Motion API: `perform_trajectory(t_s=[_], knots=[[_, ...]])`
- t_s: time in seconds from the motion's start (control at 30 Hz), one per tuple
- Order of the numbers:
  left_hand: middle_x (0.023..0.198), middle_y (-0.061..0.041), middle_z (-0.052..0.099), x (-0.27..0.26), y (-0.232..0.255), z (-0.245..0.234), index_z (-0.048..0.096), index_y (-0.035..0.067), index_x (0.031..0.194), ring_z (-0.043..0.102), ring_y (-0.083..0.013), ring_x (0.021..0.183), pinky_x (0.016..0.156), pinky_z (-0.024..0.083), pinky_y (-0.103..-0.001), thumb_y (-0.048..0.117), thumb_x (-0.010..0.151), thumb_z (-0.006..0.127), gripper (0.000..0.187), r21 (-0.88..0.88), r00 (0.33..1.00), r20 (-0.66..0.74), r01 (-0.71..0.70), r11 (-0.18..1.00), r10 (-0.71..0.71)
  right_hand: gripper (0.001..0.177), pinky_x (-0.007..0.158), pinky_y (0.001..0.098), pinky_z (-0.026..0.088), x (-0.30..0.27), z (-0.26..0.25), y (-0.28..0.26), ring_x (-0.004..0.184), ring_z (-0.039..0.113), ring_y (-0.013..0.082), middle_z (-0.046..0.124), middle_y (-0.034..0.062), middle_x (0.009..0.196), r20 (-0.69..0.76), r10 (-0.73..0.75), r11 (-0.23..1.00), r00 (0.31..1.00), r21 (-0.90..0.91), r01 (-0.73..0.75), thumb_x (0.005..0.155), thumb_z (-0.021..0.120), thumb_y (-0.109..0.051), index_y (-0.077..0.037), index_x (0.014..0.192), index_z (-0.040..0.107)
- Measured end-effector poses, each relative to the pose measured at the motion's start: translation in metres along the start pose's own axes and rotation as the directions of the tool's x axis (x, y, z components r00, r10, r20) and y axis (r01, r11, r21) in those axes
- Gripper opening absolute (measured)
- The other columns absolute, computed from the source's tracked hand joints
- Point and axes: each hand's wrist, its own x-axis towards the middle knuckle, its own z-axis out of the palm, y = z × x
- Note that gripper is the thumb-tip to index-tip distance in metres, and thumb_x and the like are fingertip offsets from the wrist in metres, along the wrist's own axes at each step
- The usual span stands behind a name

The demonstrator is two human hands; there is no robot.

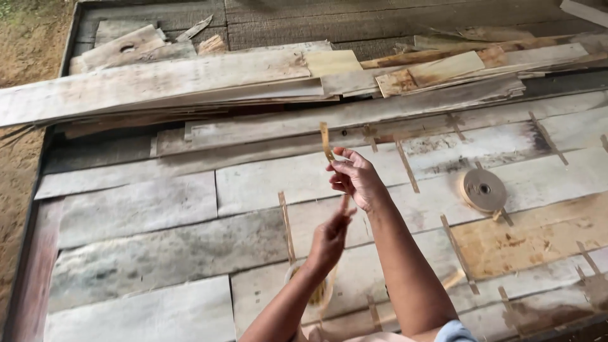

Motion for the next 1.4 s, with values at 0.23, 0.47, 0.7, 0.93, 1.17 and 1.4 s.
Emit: perform_trajectory(t_s=[0.23, 0.47, 0.7, 0.93, 1.17, 1.4], knots=[[0.165, -0.024, 0.020, 0.140, -0.074, -0.064, 0.037, 0.021, 0.158, 0.019, -0.0548, 0.147, 0.119, 0.021, -0.065, 0.021, 0.097, 0.046, 0.062, 0.657, 0.987, 0.075, 0.056, 0.752, -0.139, 0.021, 0.036, 0.0202, 0.050, 0.086, -0.014, 0.016, 0.045, 0.060, 0.0109, 0.072, 0.0095, 0.081, -0.256, -0.077, 0.977, 0.964, -0.210, 0.023, 0.092, 0.075, -0.020, -0.011, 0.109, 0.067], [0.172, -0.014, 0.009, 0.248, -0.164, -0.122, 0.016, 0.012, 0.164, 0.002, -0.0404, 0.157, 0.124, 0.007, -0.057, 0.023, 0.090, 0.051, 0.082, 0.935, 0.997, 0.060, -0.040, 0.353, -0.046, 0.025, 0.026, 0.0204, 0.039, 0.164, 0.004, 0.086, 0.033, 0.049, 0.0088, 0.066, 0.0117, 0.066, -0.261, 0.064, 0.965, 0.963, -0.229, -0.126, 0.091, 0.079, -0.031, -0.007, 0.092, 0.070], [0.173, -0.007, 0.001, 0.251, -0.182, -0.131, 0.007, 0.015, 0.166, -0.004, -0.0376, 0.157, 0.123, 0.003, -0.058, 0.023, 0.088, 0.057, 0.093, 0.920, 0.992, 0.110, -0.081, 0.382, -0.055, 0.013, 0.027, 0.0220, 0.034, 0.195, -0.016, 0.148, 0.031, 0.047, 0.0102, 0.065, 0.0125, 0.056, -0.377, 0.156, 0.852, 0.913, -0.417, -0.317, 0.081, 0.073, -0.017, -0.005, 0.076, 0.068], [0.172, 0.006, 0.009, 0.250, -0.190, -0.126, 0.023, 0.025, 0.163, -0.005, -0.0370, 0.156, 0.116, 0.002, -0.074, 0.012, 0.089, 0.040, 0.077, 0.924, 0.960, 0.278, -0.257, 0.282, -0.034, 0.015, 0.027, 0.0226, 0.036, 0.196, -0.018, 0.154, 0.029, 0.050, 0.0110, 0.066, 0.0131, 0.053, -0.413, 0.116, 0.823, 0.903, -0.469, -0.320, 0.079, 0.074, -0.019, -0.007, 0.070, 0.069], [0.171, 0.009, 0.017, 0.253, -0.188, -0.125, 0.030, 0.024, 0.161, -0.004, -0.0354, 0.157, 0.115, 0.004, -0.076, 0.013, 0.088, 0.037, 0.074, 0.929, 0.963, 0.263, -0.235, 0.285, -0.064, 0.014, 0.032, 0.0227, 0.041, 0.191, -0.007, 0.145, 0.033, 0.053, 0.0112, 0.068, 0.0120, 0.055, -0.436, 0.109, 0.763, 0.893, -0.539, -0.356, 0.074, 0.070, -0.019, -0.006, 0.069, 0.071], [0.168, 0.014, 0.020, 0.259, -0.157, -0.131, 0.034, 0.029, 0.159, -0.008, -0.0336, 0.157, 0.115, -0.003, -0.075, 0.025, 0.097, 0.028, 0.062, 0.937, 0.949, 0.257, -0.198, 0.289, -0.185, 0.016, 0.033, 0.0241, 0.046, 0.196, -0.010, 0.148, 0.034, 0.057, 0.0124, 0.069, 0.0098, 0.055, -0.434, 0.106, 0.730, 0.895, -0.577, -0.366, 0.075, 0.070, -0.023, -0.008, 0.070, 0.072]])
